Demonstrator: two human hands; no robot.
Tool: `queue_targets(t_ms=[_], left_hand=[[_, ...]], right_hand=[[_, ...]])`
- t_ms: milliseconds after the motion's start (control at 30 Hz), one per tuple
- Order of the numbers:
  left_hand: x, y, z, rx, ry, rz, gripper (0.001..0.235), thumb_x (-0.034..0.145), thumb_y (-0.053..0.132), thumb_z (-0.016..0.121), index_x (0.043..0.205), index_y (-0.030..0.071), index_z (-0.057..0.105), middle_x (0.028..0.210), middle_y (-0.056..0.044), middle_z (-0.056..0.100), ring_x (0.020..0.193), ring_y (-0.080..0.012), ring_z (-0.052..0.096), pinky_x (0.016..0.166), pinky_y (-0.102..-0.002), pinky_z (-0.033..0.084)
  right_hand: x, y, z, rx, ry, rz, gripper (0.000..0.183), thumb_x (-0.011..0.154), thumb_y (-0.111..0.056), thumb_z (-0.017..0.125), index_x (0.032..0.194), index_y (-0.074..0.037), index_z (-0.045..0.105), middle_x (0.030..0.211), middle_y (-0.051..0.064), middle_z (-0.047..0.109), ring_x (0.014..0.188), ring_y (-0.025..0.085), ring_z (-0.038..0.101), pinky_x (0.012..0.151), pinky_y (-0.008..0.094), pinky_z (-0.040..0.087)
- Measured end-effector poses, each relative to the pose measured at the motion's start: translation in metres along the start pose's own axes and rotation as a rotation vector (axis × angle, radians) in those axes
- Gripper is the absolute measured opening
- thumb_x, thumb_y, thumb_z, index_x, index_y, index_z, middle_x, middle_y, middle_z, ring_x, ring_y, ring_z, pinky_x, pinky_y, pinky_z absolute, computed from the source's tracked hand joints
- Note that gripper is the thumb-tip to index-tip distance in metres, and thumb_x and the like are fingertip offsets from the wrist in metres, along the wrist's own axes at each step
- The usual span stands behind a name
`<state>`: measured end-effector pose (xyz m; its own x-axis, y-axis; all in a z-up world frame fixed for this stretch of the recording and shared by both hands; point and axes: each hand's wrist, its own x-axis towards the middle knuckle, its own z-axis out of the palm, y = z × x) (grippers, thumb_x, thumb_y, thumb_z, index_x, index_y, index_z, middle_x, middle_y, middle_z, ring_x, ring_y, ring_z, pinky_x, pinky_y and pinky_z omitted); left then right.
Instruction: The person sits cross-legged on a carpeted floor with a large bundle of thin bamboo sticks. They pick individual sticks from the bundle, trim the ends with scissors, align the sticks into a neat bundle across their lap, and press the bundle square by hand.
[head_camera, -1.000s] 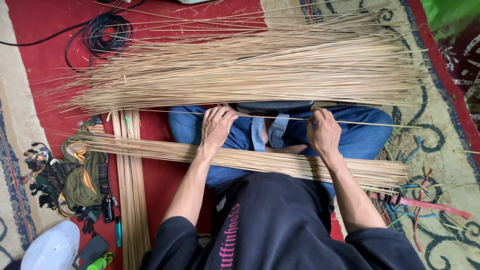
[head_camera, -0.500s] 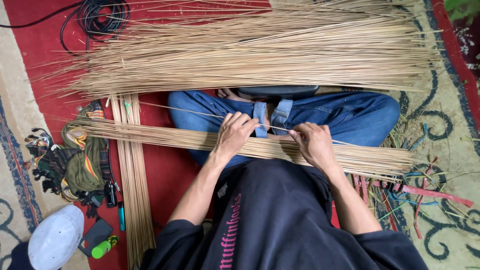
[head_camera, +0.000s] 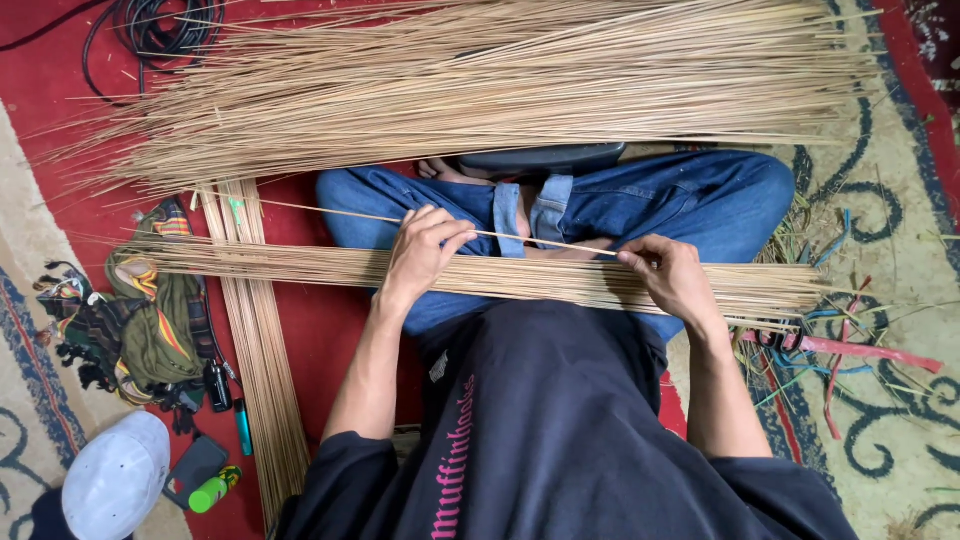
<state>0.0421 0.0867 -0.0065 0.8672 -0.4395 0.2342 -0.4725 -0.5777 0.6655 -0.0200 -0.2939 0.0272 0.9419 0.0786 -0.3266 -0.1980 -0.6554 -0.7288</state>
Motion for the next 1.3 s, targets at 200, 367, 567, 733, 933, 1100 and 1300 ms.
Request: queue_targets(t_ms=[200, 367, 567, 733, 933, 1100, 1300], left_hand=[[0.005, 0.021, -0.001, 0.01, -0.045, -0.028, 0.01, 0.096, 0.029, 0.074, 0.102, 0.021, 0.078, 0.081, 0.0, 0.066, 0.08, -0.022, 0.062, 0.078, -0.037, 0.044], [0.012, 0.048, 0.024, -0.01, -0.055, -0.006, 0.01, 0.095, 0.03, 0.074, 0.102, 0.024, 0.076, 0.079, 0.004, 0.065, 0.081, -0.0187, 0.063, 0.079, -0.034, 0.044], [0.015, 0.082, 0.058, -0.029, -0.058, -0.012, 0.017, 0.091, 0.037, 0.075, 0.101, 0.023, 0.074, 0.079, 0.005, 0.064, 0.081, -0.0169, 0.064, 0.078, -0.034, 0.045], [0.015, 0.104, 0.062, -0.063, -0.03, -0.051, 0.019, 0.089, 0.037, 0.076, 0.098, 0.02, 0.075, 0.078, 0.003, 0.064, 0.079, -0.019, 0.067, 0.077, -0.035, 0.046], [0.012, 0.098, 0.062, -0.113, -0.061, -0.116, 0.011, 0.091, 0.032, 0.073, 0.095, 0.023, 0.076, 0.077, 0.005, 0.066, 0.081, -0.0197, 0.069, 0.076, -0.035, 0.047], [0.011, 0.089, 0.065, -0.168, -0.119, -0.155, 0.012, 0.09, 0.026, 0.068, 0.095, 0.023, 0.079, 0.079, 0.002, 0.071, 0.084, -0.0241, 0.072, 0.077, -0.036, 0.05], [0.007, 0.085, 0.072, -0.142, -0.108, -0.175, 0.014, 0.085, 0.023, 0.067, 0.093, 0.023, 0.079, 0.079, 0.001, 0.072, 0.084, -0.0238, 0.072, 0.078, -0.036, 0.05]], right_hand=[[-0.004, -0.019, 0.002, 0.036, -0.024, 0.001, 0.014, 0.096, -0.014, 0.07, 0.103, -0.005, 0.078, 0.089, 0.019, 0.074, 0.091, 0.036, 0.073, 0.083, 0.047, 0.055], [-0.001, -0.025, 0.015, 0.034, -0.037, -0.035, 0.015, 0.093, -0.011, 0.07, 0.105, -0.006, 0.078, 0.094, 0.016, 0.075, 0.091, 0.033, 0.073, 0.077, 0.041, 0.055], [-0.007, -0.059, 0.025, 0.072, -0.034, -0.101, 0.015, 0.091, -0.009, 0.071, 0.105, -0.009, 0.078, 0.093, 0.014, 0.075, 0.09, 0.03, 0.073, 0.074, 0.038, 0.055], [-0.008, -0.066, 0.036, 0.097, -0.025, -0.132, 0.016, 0.089, -0.007, 0.071, 0.103, -0.012, 0.076, 0.089, 0.01, 0.076, 0.088, 0.027, 0.074, 0.076, 0.035, 0.055], [-0.009, -0.057, 0.043, 0.089, -0.015, -0.148, 0.016, 0.089, -0.007, 0.072, 0.102, -0.014, 0.074, 0.088, 0.007, 0.077, 0.088, 0.023, 0.075, 0.077, 0.033, 0.056], [-0.013, -0.067, 0.038, 0.082, -0.009, -0.159, 0.016, 0.088, -0.005, 0.07, 0.102, -0.012, 0.074, 0.087, 0.01, 0.077, 0.087, 0.027, 0.074, 0.077, 0.036, 0.056], [-0.015, -0.07, 0.038, 0.079, 0.0, -0.166, 0.014, 0.089, -0.005, 0.07, 0.102, -0.012, 0.073, 0.086, 0.009, 0.077, 0.086, 0.027, 0.075, 0.076, 0.036, 0.056]])
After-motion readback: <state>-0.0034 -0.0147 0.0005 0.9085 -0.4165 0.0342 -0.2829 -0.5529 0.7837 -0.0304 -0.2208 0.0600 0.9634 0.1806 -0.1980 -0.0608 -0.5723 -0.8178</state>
